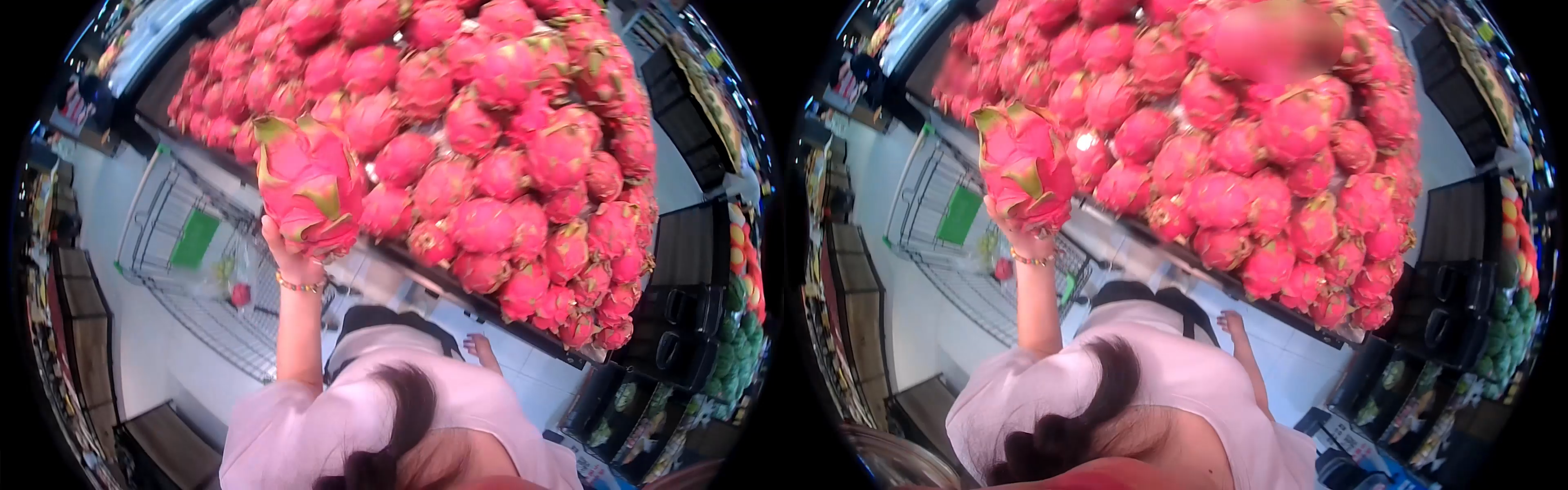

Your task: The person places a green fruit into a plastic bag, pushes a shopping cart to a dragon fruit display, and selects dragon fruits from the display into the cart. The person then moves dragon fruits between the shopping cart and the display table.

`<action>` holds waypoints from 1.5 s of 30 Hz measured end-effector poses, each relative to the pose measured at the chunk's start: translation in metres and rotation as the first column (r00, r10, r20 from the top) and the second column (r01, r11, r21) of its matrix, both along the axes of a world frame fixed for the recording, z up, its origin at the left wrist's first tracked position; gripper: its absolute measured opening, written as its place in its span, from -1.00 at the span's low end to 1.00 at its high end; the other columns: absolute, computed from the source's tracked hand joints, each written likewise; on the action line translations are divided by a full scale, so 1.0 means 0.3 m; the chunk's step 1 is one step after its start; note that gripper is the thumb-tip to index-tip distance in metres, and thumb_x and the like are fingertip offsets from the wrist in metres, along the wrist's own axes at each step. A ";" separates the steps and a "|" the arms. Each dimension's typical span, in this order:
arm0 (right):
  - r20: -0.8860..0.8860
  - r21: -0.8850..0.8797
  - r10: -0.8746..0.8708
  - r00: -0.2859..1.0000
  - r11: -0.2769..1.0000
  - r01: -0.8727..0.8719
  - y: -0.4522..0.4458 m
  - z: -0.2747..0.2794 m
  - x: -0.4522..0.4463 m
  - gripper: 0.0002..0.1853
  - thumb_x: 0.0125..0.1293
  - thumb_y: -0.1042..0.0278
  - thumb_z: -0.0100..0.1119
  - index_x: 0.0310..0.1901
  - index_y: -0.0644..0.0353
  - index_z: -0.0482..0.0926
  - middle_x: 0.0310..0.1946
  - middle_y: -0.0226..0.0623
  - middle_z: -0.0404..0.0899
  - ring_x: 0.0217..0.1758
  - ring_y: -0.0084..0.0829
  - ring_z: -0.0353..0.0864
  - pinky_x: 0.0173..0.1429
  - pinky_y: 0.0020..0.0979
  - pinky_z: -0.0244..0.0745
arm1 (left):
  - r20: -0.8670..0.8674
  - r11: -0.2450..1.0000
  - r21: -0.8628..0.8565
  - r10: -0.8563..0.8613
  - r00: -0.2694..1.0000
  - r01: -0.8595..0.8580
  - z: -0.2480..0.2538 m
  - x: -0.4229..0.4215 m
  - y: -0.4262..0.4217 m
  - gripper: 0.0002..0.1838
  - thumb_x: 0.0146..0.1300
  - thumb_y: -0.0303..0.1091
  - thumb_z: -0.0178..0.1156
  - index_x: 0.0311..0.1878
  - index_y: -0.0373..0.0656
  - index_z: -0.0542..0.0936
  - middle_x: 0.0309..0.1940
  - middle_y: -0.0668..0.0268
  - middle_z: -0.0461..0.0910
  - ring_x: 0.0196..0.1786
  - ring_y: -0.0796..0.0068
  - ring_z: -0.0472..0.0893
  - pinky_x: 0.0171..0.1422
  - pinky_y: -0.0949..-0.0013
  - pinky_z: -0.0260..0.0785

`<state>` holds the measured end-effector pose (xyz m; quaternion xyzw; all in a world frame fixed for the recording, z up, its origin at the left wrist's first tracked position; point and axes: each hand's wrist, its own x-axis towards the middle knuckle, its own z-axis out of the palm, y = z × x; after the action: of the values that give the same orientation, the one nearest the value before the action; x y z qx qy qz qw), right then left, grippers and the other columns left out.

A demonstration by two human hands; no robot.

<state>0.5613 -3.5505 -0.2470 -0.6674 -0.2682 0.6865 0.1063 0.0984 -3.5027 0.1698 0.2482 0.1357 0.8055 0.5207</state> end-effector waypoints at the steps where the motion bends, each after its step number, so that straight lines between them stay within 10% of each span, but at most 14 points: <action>1: 0.020 0.006 0.041 0.999 0.999 -0.042 0.001 0.013 -0.022 -0.70 0.32 0.10 -0.07 -0.06 0.06 0.50 -0.29 -0.27 0.63 -0.37 -0.47 0.62 -0.41 -0.50 0.41 | -0.019 0.998 -0.042 0.052 0.998 -0.052 -0.082 -0.090 -0.070 -0.25 0.17 0.24 0.06 0.23 -0.18 0.31 0.09 0.24 0.48 0.01 0.33 0.54 0.12 0.21 0.42; 12: 0.152 -0.064 0.368 0.917 0.930 -0.362 -0.072 0.208 -0.372 -0.69 0.37 0.20 -0.21 -0.03 0.10 0.48 -0.28 -0.32 0.58 -0.29 -0.49 0.54 -0.25 -0.45 0.42 | -0.458 0.677 -0.517 0.298 0.837 -0.524 -0.330 -0.606 -0.708 -0.18 0.13 0.03 0.24 0.34 -0.18 0.14 0.27 0.23 0.24 0.28 0.31 0.31 0.32 0.25 0.22; 20: 0.234 -0.075 0.503 0.832 0.862 -0.501 -0.173 0.291 -0.567 -0.70 0.39 0.14 -0.18 -0.05 0.05 0.52 -0.22 -0.34 0.52 -0.24 -0.48 0.49 -0.15 -0.41 0.44 | -0.407 0.209 -0.846 0.339 0.848 -0.490 -1.025 -0.818 -1.009 -0.21 0.06 -0.25 0.37 0.29 -0.17 0.15 0.16 0.14 0.31 0.15 0.33 0.41 0.18 0.31 0.35; 27: 0.292 -0.165 0.547 0.785 0.837 -0.522 -0.277 0.343 -0.598 -0.70 0.42 0.15 -0.20 -0.04 0.07 0.50 -0.17 -0.35 0.56 -0.15 -0.48 0.53 -0.13 -0.41 0.45 | -0.479 -0.265 -0.820 -0.166 0.862 -0.507 -1.569 -0.733 -1.206 -0.02 -0.31 -0.08 0.52 0.23 -0.10 0.23 0.06 0.05 0.40 0.08 0.08 0.46 0.13 0.14 0.39; 35: 0.316 -0.204 0.633 0.707 0.773 -0.601 -0.312 0.398 -0.669 -0.68 0.35 0.17 -0.15 0.01 0.08 0.48 -0.12 -0.27 0.55 -0.15 -0.42 0.54 -0.12 -0.41 0.43 | -0.445 -0.179 -0.700 -0.647 0.619 -0.691 -1.529 -0.745 -1.111 0.15 -0.25 -0.17 0.42 0.41 0.07 -0.08 0.12 0.10 0.29 0.11 -0.09 0.41 0.17 0.06 0.33; 45: 0.271 -0.138 0.597 0.755 0.801 -0.583 -0.254 0.435 -0.794 -0.70 0.42 0.22 -0.18 0.01 0.17 0.47 -0.20 -0.26 0.55 -0.18 -0.43 0.55 -0.11 -0.41 0.48 | -0.236 -0.096 -0.615 -0.925 0.299 -0.782 -1.592 -0.770 -1.018 -0.11 0.08 0.23 0.11 0.42 0.17 0.00 0.21 0.29 0.32 0.30 -0.08 0.19 0.36 -0.01 -0.01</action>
<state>0.3230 -3.6265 -0.1165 -0.6474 -0.4620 0.5810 -0.1726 -0.1326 -3.8081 -0.3077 0.1856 0.9127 -0.0288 0.3630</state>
